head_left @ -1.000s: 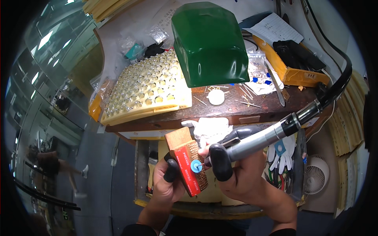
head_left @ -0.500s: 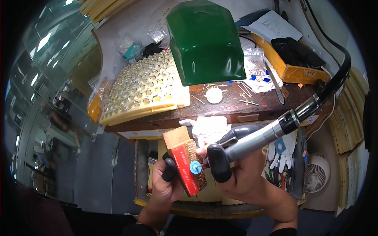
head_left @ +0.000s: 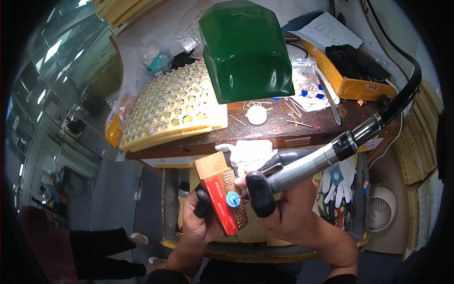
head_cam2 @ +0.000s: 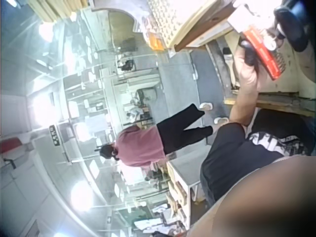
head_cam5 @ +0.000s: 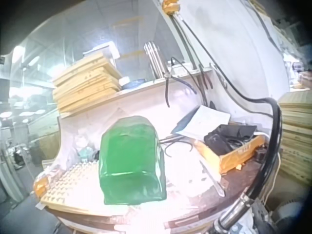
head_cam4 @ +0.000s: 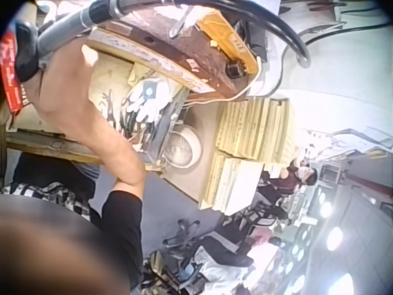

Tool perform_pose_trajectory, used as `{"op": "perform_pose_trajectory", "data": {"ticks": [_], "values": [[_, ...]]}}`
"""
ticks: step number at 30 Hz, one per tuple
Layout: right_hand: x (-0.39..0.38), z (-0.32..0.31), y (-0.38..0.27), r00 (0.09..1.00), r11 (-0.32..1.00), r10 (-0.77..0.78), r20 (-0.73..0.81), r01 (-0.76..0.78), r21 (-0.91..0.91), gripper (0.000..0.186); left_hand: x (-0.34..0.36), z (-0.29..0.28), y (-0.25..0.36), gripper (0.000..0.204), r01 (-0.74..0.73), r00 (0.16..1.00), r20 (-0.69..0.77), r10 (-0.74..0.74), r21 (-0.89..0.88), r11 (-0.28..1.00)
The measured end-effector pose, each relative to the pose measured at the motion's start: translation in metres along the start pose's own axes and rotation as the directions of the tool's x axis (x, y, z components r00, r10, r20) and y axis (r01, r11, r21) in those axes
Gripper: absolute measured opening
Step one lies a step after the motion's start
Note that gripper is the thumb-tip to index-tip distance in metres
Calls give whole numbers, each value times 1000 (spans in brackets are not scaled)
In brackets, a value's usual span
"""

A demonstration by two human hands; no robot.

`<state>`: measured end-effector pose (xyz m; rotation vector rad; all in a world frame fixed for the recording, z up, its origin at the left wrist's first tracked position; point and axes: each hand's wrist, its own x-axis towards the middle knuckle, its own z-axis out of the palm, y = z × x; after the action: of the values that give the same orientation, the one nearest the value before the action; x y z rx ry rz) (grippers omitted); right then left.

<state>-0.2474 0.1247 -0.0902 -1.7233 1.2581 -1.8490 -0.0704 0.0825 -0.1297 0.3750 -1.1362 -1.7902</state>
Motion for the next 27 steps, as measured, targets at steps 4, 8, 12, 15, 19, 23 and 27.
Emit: {"op": "perform_pose_trajectory", "data": {"ticks": [4, 8, 12, 15, 19, 23, 27], "values": [[-2, 3, 5, 1000, 1000, -10, -27, 11, 28, 28, 0, -2, -2, 65, -3, 1000, 4, 3, -5, 1000], [1, -1, 1, 999, 998, -38, 14, 39, -51, 22, 0, -2, -1, 64, 0, 1000, 13, 0, 2, 1000], [0, -1, 3, 999, 999, -36, 15, 36, -20, 24, 1, -2, 0, 63, -11, 1000, 16, 11, 3, 1000], [1, 0, 3, 998, 998, -64, -18, 64, -16, 24, 1, -6, -1, 64, 9, 1000, 14, -8, -66, 998], [2, 1, 3, 997, 997, -68, -27, 67, -24, 24, 2, -2, 2, 66, 30, 1000, 2, -30, -126, 992], [1, 1, 2, 999, 999, -45, -26, 44, -7, 25, 3, -2, 1, 66, 33, 999, 24, -30, -133, 991], [2, -1, 0, 997, 995, -72, 10, 72, -70, 25, 1, -2, 0, 65, 1, 1000, 23, 0, -6, 1000]]}}
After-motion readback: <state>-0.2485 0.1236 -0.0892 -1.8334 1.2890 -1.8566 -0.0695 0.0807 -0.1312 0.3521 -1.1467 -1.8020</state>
